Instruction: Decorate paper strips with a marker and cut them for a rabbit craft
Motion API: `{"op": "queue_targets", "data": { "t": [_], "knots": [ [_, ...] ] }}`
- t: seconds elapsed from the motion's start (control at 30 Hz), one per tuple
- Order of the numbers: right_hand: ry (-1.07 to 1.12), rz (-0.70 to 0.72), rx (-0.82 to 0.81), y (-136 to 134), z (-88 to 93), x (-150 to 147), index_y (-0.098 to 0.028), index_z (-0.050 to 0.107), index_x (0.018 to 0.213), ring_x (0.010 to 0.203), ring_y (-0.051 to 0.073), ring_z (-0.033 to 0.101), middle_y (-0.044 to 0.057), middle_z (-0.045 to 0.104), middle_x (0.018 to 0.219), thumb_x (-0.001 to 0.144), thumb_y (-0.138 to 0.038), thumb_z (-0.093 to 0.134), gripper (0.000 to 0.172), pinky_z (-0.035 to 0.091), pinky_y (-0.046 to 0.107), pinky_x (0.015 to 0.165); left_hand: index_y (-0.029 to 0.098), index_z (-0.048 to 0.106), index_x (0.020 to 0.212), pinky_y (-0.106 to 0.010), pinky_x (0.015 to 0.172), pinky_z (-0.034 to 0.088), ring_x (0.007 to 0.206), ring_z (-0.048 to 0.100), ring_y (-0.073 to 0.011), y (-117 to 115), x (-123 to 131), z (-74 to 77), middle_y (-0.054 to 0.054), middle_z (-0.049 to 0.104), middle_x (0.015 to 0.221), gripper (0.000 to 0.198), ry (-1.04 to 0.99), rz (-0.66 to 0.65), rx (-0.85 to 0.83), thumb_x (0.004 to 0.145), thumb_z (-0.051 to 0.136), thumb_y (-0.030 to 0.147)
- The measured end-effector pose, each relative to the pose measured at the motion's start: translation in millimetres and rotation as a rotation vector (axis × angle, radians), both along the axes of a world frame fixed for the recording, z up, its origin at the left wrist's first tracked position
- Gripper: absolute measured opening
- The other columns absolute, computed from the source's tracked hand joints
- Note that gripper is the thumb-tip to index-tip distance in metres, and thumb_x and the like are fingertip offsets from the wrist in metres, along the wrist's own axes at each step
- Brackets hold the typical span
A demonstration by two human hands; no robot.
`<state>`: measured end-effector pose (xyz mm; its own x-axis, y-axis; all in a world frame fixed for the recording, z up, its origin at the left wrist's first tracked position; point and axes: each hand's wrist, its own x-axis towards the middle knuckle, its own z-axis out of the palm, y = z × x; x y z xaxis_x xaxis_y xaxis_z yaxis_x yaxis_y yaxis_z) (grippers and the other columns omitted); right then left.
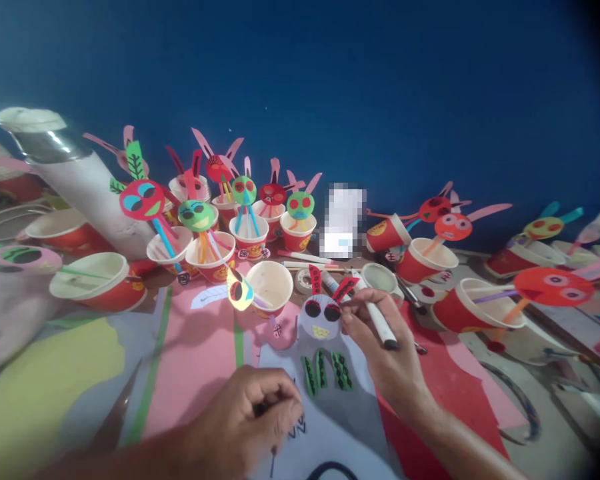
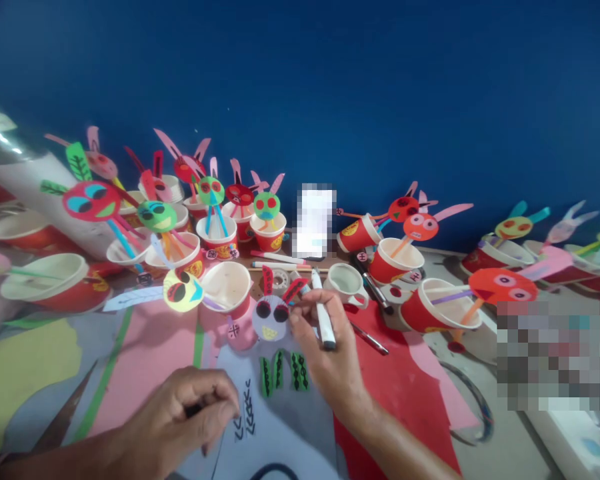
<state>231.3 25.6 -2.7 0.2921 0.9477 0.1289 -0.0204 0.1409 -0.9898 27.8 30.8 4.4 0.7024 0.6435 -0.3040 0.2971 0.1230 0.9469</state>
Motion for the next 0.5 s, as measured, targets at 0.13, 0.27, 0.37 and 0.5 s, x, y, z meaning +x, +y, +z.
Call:
{"op": "queue_targets", "data": {
  "t": [0.13,0.27,0.37,0.5],
  "knots": [
    [0.182,0.067,0.009,-2,5.3,-3,-0.026,0.052,0.092,0.063,0.009,0.05,-0.005,0.055,0.071,0.082,-0.023,0.065,0.016,0.043,0.018,0.056,0.015,0.055,0.073,-0.017,0.037,0.022,0.038,0.03,-0.003,6,4,-1.9,0.0,0.058,0.058,0.026,-0.08,0.148,-0.233,0.079,0.056,0.04],
    [0.225,0.104,0.002,-8,7.2,-5,-0.027,0.052,0.093,0.062,0.008,0.048,-0.005,0.055,0.074,0.082,-0.022,0.065,0.017,0.042,0.017,0.054,0.015,0.056,0.081,-0.017,0.034,0.019,0.034,0.025,0.0011,6,5,-4.9,0.0,0.06,0.068,0.042,-0.196,0.231,-0.386,0.07,0.067,0.054],
    [0.174,0.134,-0.011,-16,5.6,-9,-0.028,0.051,0.093,0.061,0.008,0.047,-0.004,0.055,0.075,0.083,-0.023,0.063,0.017,0.041,0.016,0.051,0.015,0.056,0.08,-0.015,0.035,0.021,0.035,0.026,0.0022,6,5,-6.4,0.0,0.058,0.07,0.045,-0.272,0.239,-0.42,0.068,0.071,0.055],
    [0.118,0.191,0.002,-27,-0.5,-14,-0.029,0.049,0.097,0.058,0.008,0.047,-0.004,0.054,0.076,0.086,-0.026,0.06,0.016,0.041,0.018,0.05,0.015,0.055,0.078,-0.015,0.034,0.019,0.034,0.025,0.0022,4,6,-7.4,0.003,0.055,0.063,0.043,-0.283,0.265,-0.433,0.068,0.072,0.052]
  ]
}}
